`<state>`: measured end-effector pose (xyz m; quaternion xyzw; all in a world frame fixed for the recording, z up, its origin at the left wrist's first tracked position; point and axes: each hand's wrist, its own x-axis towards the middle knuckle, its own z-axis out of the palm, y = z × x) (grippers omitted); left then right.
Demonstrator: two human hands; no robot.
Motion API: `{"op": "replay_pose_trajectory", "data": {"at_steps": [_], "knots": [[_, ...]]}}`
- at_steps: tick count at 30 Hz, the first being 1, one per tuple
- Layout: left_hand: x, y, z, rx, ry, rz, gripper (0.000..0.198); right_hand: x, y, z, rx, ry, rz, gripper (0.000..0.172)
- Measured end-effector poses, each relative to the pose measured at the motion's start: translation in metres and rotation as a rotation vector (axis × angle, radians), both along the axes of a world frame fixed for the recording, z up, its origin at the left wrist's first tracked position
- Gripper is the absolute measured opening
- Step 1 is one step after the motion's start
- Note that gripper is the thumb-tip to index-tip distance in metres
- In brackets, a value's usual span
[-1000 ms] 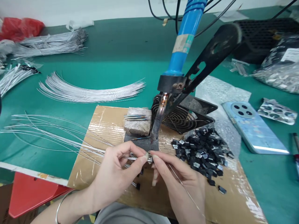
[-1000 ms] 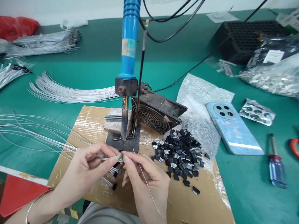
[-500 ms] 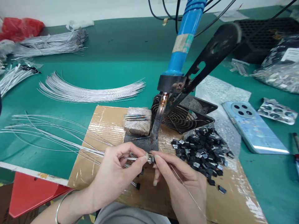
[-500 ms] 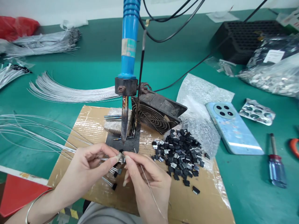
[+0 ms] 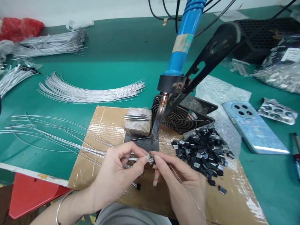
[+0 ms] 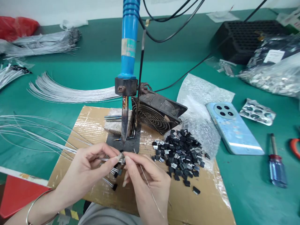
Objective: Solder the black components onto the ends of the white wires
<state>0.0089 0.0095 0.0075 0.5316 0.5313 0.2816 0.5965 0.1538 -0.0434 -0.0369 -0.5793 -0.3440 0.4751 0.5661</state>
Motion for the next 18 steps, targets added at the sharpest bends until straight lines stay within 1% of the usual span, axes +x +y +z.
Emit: {"op": "replay_pose_trajectory", "data": {"at_steps": [3,9,18], "knots": [[0.0003,0.0014,0.0000,-0.006,-0.014,-0.006,0.012,-0.0005,0.0006,-0.0013,0.008,0.008,0.007,0.011],[0.0007,0.0018,0.0005,0.009,-0.023,-0.006,0.012,-0.0005,-0.0004,-0.0029,0.025,-0.004,0.036,0.017],[0.0006,0.0002,-0.0019,0.008,-0.021,0.002,0.012,-0.0004,-0.0018,-0.0047,0.036,0.013,0.047,0.015]]}}
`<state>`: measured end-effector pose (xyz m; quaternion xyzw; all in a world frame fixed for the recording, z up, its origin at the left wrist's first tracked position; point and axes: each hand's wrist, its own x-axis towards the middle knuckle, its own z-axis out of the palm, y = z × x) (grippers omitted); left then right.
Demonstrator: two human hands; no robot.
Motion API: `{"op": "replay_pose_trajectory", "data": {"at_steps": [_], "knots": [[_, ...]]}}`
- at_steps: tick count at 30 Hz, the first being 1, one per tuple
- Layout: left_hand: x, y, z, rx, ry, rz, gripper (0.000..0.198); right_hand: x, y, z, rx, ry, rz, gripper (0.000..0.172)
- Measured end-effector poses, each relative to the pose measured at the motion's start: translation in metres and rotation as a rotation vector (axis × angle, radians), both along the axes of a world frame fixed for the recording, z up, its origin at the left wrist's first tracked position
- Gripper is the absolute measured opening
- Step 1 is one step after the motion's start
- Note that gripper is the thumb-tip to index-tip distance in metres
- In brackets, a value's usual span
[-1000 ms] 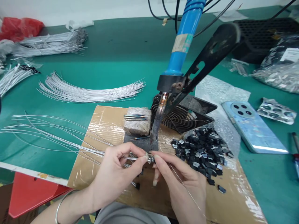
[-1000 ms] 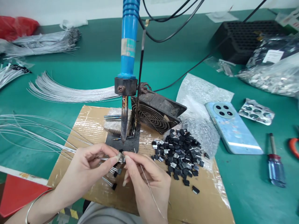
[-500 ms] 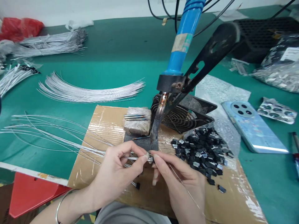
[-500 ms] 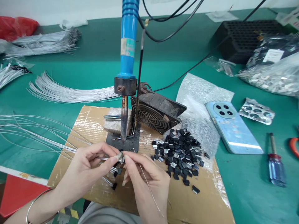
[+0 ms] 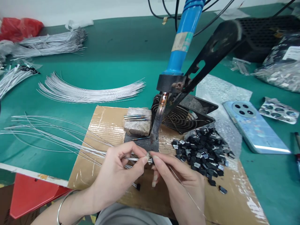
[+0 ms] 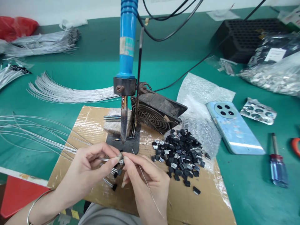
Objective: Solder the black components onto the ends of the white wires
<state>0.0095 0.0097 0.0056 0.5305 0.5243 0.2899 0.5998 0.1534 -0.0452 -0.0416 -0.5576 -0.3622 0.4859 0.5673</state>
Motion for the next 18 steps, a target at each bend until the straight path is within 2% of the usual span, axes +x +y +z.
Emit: {"op": "replay_pose_trajectory", "data": {"at_steps": [10,16,18], "knots": [[0.0013,0.0010,0.0008,-0.036,0.006,0.004,0.012,0.0002,0.0004,-0.0022,-0.025,-0.009,-0.014,0.015],[0.0020,0.0018,-0.0016,-0.021,0.012,0.009,0.011,0.0010,-0.0023,-0.0021,-0.020,-0.104,-0.026,0.014],[0.0018,0.0016,-0.0029,-0.028,0.029,0.010,0.012,0.0001,-0.0045,0.0008,-0.001,-0.162,-0.033,0.024]]}}
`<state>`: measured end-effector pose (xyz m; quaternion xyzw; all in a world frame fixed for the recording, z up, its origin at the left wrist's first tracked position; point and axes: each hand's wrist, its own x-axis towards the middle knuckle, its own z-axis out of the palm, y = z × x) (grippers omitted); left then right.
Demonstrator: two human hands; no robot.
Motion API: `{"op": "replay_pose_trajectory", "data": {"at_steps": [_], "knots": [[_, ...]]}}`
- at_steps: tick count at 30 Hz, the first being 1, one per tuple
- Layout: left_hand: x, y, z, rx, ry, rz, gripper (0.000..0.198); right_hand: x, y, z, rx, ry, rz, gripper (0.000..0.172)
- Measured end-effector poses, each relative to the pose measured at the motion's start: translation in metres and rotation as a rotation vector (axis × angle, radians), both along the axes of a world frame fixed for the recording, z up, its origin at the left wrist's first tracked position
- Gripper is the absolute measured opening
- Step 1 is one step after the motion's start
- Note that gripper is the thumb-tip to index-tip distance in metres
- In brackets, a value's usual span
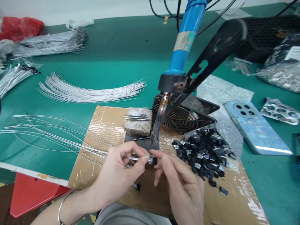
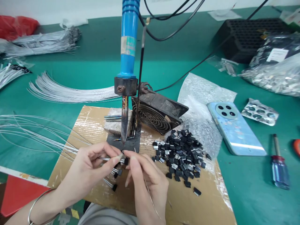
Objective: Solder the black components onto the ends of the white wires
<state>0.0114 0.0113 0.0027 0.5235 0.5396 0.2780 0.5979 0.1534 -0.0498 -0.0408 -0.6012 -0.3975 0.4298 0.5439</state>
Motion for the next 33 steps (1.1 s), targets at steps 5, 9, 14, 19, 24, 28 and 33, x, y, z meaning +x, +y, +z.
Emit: {"op": "replay_pose_trajectory", "data": {"at_steps": [5,9,14,19,24,28,33], "knots": [[0.000,0.000,-0.001,0.025,0.035,0.015,0.012,-0.007,-0.005,0.015,-0.115,-0.067,-0.108,0.037],[0.002,0.001,0.000,0.049,0.054,0.020,0.011,-0.008,-0.007,0.024,-0.207,-0.179,-0.131,0.035],[0.003,0.003,0.001,0.044,0.080,0.031,0.011,0.001,-0.009,0.019,-0.136,-0.324,-0.089,0.033],[0.004,0.004,0.002,0.059,0.091,0.025,0.012,0.001,-0.007,0.020,0.029,-0.195,-0.081,0.026],[0.005,0.007,0.003,0.074,0.097,0.020,0.011,-0.005,-0.005,0.027,-0.050,-0.073,-0.111,0.025],[0.006,0.010,0.004,0.097,0.095,0.028,0.010,-0.002,-0.001,0.028,-0.090,-0.018,-0.099,0.027],[0.008,0.016,0.006,0.103,0.091,0.029,0.010,0.007,0.006,0.029,-0.101,0.025,-0.044,0.027]]}}
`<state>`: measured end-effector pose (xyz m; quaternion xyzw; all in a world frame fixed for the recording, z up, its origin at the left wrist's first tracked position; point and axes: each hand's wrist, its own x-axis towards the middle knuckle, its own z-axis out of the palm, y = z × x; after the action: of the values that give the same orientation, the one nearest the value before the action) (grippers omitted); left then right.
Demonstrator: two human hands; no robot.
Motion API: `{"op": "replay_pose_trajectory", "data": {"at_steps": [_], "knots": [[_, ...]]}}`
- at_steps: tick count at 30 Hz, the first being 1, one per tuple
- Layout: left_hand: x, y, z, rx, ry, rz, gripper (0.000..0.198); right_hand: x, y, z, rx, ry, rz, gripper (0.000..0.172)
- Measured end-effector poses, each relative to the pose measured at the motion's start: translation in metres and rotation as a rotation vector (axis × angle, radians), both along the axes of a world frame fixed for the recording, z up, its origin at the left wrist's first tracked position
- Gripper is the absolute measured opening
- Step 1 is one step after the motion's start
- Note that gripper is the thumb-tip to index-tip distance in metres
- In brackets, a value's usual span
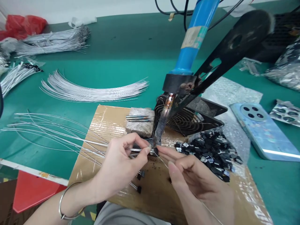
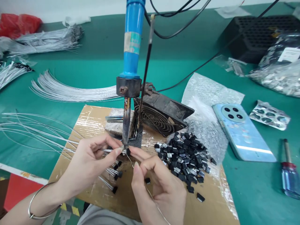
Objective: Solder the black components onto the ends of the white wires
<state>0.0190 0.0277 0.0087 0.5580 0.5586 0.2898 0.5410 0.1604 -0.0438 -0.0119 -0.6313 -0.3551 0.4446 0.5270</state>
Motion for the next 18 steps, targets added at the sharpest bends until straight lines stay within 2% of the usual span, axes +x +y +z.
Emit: {"op": "replay_pose_trajectory", "data": {"at_steps": [2,7,13,18], "knots": [[0.001,0.003,0.001,0.004,-0.008,0.003,0.009,0.001,0.002,0.000,0.009,0.003,0.027,0.026],[0.002,0.006,0.002,0.017,-0.020,0.026,0.009,-0.004,0.005,0.004,-0.036,0.047,-0.070,0.028],[0.002,0.006,0.005,0.028,-0.007,0.021,0.008,-0.008,0.009,0.011,-0.045,0.050,-0.087,0.028],[0.002,0.006,0.005,0.029,-0.006,0.019,0.009,-0.006,0.009,0.009,-0.032,0.058,-0.095,0.028]]}}
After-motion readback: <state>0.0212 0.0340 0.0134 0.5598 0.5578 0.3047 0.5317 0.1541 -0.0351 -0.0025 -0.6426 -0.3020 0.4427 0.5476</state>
